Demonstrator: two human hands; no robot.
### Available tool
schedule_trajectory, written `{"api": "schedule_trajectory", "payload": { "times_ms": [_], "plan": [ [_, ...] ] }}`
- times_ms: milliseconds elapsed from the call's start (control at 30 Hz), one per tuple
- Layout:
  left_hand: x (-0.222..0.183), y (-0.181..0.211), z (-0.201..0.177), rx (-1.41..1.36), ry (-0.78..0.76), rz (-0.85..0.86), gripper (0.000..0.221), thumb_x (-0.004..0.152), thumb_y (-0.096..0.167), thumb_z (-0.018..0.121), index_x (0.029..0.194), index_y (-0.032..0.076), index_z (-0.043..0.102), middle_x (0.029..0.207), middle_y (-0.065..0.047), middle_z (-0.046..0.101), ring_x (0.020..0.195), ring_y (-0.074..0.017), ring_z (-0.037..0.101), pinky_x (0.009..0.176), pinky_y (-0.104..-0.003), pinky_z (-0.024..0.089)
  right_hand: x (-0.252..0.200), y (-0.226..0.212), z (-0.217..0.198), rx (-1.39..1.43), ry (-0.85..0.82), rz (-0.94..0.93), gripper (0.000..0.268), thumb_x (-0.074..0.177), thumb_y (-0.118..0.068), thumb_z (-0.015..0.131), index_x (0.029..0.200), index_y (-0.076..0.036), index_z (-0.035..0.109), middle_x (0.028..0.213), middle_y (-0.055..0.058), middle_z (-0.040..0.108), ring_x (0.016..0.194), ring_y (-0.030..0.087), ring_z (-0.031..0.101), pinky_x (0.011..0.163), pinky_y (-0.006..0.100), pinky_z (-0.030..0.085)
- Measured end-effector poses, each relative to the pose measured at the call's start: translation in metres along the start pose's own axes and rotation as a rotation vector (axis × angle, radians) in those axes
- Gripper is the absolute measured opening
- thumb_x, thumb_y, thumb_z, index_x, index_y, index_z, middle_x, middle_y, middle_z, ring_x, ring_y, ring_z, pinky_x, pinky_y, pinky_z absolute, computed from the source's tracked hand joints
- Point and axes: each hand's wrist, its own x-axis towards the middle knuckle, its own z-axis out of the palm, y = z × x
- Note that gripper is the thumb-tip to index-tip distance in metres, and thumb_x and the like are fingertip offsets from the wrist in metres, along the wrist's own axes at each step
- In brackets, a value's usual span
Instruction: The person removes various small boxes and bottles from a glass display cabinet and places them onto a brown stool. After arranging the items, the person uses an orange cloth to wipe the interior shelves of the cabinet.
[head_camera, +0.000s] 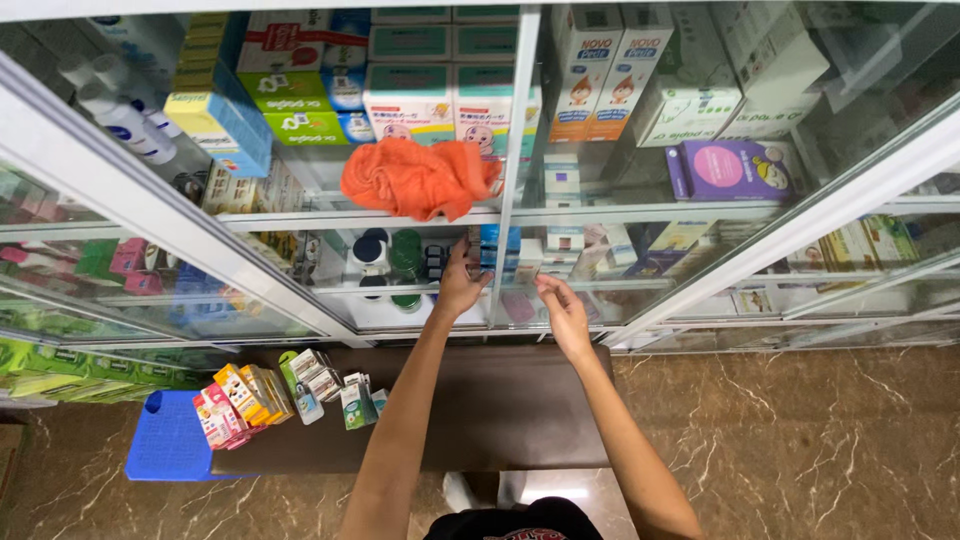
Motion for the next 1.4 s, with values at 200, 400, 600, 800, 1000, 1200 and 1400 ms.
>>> {"api": "schedule_trajectory", "payload": {
  "times_ms": [200,400,600,800,1000,1200,1400],
  "plan": [
    [0.028,0.035,-0.01,0.191,-0.161,-0.046,0.094,0.067,0.003,0.09,0.145,0.0,0.039,0.117,-0.017,0.069,0.101,-0.0266,0.071,0.088,-0.037,0.057,0.006,0.005,-0.006,0.036,-0.039,0.001,0.029,0.101,-0.013,0.06,0.127,-0.003,0.066,0.115,0.003,0.071,0.107,0.01,0.062,0.096,0.025,0.047],
    [0.039,0.06,-0.027,0.149,-0.257,-0.116,0.071,0.067,0.005,0.09,0.128,0.0,0.055,0.104,-0.014,0.075,0.093,-0.0243,0.073,0.085,-0.037,0.059,0.01,0.009,-0.009,-0.012,-0.029,0.009,0.025,0.1,-0.011,0.062,0.123,-0.003,0.068,0.108,0.001,0.071,0.099,0.008,0.061,0.088,0.022,0.048],
    [0.031,0.083,-0.032,0.176,-0.196,-0.058,0.064,0.066,0.011,0.09,0.121,0.002,0.06,0.108,-0.011,0.075,0.097,-0.0218,0.074,0.088,-0.035,0.057,0.01,0.01,-0.006,-0.002,-0.005,-0.004,0.022,0.101,-0.01,0.061,0.121,-0.003,0.069,0.107,0.003,0.071,0.097,0.009,0.061,0.087,0.024,0.048],
    [0.027,0.09,-0.039,0.298,-0.131,-0.053,0.075,0.062,0.027,0.094,0.124,0.002,0.059,0.107,-0.016,0.076,0.097,-0.0295,0.073,0.09,-0.038,0.056,0.007,0.005,0.0,0.042,0.009,-0.014,0.022,0.099,-0.01,0.063,0.119,-0.003,0.067,0.108,0.002,0.071,0.102,0.009,0.064,0.09,0.023,0.049],
    [0.008,0.069,-0.057,0.439,0.008,0.075,0.095,0.06,0.038,0.1,0.131,-0.005,0.053,0.112,-0.023,0.069,0.101,-0.0367,0.069,0.088,-0.043,0.055,0.0,0.018,0.009,-0.01,0.035,-0.002,0.02,0.1,-0.011,0.064,0.117,-0.001,0.071,0.106,0.0,0.07,0.098,0.008,0.063,0.087,0.022,0.049],
    [-0.026,0.061,-0.092,0.36,0.074,0.019,0.082,0.058,0.036,0.099,0.121,-0.001,0.062,0.106,-0.016,0.073,0.097,-0.0293,0.071,0.088,-0.039,0.056,-0.014,0.038,0.04,0.004,-0.126,0.062,0.023,0.102,-0.012,0.062,0.12,-0.002,0.071,0.106,0.002,0.072,0.098,0.007,0.063,0.087,0.023,0.049],
    [-0.07,0.077,-0.133,0.207,0.082,-0.053,0.077,0.06,0.032,0.1,0.12,-0.002,0.066,0.106,-0.011,0.075,0.096,-0.0208,0.07,0.088,-0.036,0.056,-0.019,0.034,0.081,-0.03,-0.312,0.055,0.032,0.099,-0.013,0.063,0.129,-0.002,0.064,0.125,0.006,0.071,0.116,0.015,0.067,0.099,0.028,0.052]
  ]
}}
